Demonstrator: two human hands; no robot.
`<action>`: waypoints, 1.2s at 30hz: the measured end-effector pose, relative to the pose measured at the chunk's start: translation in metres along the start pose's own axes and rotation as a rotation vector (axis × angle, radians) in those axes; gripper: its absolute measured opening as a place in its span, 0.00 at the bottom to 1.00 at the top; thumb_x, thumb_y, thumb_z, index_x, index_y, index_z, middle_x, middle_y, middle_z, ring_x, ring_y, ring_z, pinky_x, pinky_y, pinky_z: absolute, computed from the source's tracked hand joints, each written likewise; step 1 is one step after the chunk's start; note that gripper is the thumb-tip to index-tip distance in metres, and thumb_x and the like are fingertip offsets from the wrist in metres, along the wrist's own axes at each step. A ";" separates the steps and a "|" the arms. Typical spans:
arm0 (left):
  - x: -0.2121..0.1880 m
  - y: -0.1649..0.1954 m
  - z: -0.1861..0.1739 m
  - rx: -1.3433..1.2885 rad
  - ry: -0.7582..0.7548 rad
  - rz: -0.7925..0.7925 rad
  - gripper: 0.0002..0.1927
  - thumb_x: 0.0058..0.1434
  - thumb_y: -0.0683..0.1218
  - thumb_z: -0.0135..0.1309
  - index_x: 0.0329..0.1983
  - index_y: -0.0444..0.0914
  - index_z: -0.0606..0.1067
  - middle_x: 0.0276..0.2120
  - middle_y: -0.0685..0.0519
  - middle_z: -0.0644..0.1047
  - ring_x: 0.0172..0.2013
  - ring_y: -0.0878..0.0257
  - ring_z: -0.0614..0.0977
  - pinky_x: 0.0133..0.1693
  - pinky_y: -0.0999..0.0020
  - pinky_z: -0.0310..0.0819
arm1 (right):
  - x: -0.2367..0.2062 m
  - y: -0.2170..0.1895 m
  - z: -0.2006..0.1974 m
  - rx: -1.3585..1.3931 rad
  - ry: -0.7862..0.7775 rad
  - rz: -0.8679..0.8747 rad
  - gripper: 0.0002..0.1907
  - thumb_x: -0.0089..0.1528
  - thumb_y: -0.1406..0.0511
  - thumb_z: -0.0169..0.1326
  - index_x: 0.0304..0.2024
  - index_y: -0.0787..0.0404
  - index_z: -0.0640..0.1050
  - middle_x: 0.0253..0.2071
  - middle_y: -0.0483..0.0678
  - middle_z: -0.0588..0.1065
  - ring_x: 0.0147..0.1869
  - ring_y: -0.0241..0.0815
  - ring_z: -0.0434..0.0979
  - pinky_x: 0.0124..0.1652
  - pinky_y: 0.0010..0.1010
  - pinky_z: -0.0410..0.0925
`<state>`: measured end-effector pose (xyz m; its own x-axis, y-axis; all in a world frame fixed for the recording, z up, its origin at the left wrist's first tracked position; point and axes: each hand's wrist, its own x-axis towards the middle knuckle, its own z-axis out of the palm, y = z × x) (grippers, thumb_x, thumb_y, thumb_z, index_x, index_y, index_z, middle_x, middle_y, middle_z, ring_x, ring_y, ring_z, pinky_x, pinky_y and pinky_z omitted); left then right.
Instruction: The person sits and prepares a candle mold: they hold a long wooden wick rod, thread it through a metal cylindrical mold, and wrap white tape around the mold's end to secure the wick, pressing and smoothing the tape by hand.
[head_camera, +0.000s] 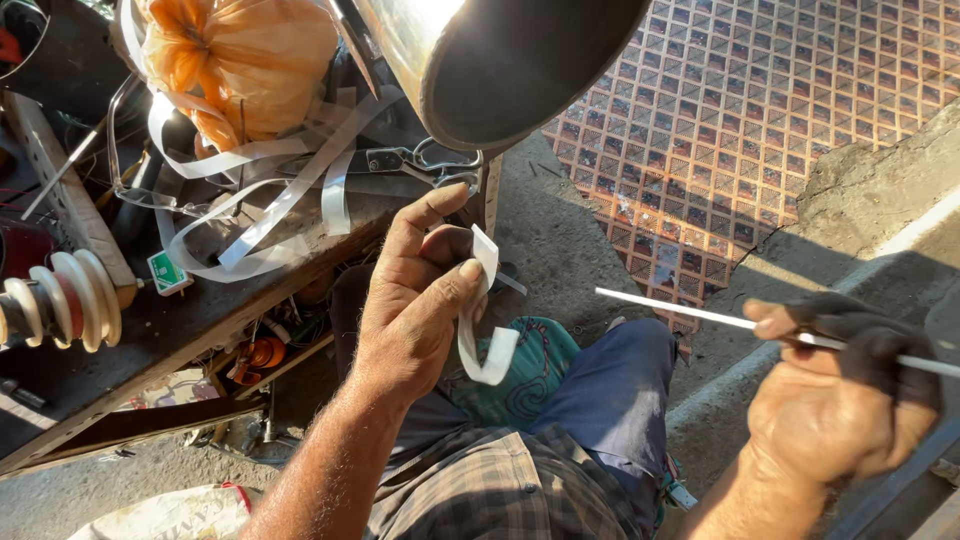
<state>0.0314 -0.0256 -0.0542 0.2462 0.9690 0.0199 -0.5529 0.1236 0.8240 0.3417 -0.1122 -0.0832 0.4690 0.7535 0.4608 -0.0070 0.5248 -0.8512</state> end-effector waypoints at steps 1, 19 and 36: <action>0.001 -0.001 0.002 -0.021 -0.024 0.004 0.30 0.68 0.36 0.54 0.73 0.38 0.63 0.43 0.50 0.73 0.38 0.67 0.74 0.39 0.72 0.72 | 0.001 -0.003 0.010 0.018 -0.006 0.049 0.12 0.80 0.64 0.50 0.47 0.68 0.76 0.36 0.59 0.75 0.34 0.45 0.73 0.41 0.38 0.72; -0.026 -0.024 -0.023 0.084 -0.261 -0.120 0.21 0.66 0.40 0.62 0.61 0.31 0.74 0.45 0.44 0.83 0.49 0.59 0.85 0.53 0.61 0.84 | -0.033 0.046 0.102 0.183 -0.743 0.424 0.19 0.62 0.62 0.69 0.39 0.61 0.70 0.46 0.49 0.77 0.38 0.30 0.67 0.37 0.25 0.65; -0.011 0.004 0.025 1.132 -0.370 0.052 0.13 0.58 0.44 0.66 0.46 0.40 0.84 0.29 0.53 0.81 0.28 0.64 0.85 0.27 0.68 0.78 | -0.053 0.079 0.053 0.495 -0.492 0.581 0.07 0.60 0.77 0.65 0.36 0.67 0.78 0.44 0.55 0.76 0.41 0.34 0.76 0.39 0.22 0.71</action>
<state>0.0468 -0.0412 -0.0372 0.5616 0.8238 0.0775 0.4016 -0.3532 0.8449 0.2696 -0.0897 -0.1619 -0.1567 0.9769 0.1450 -0.5567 0.0339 -0.8300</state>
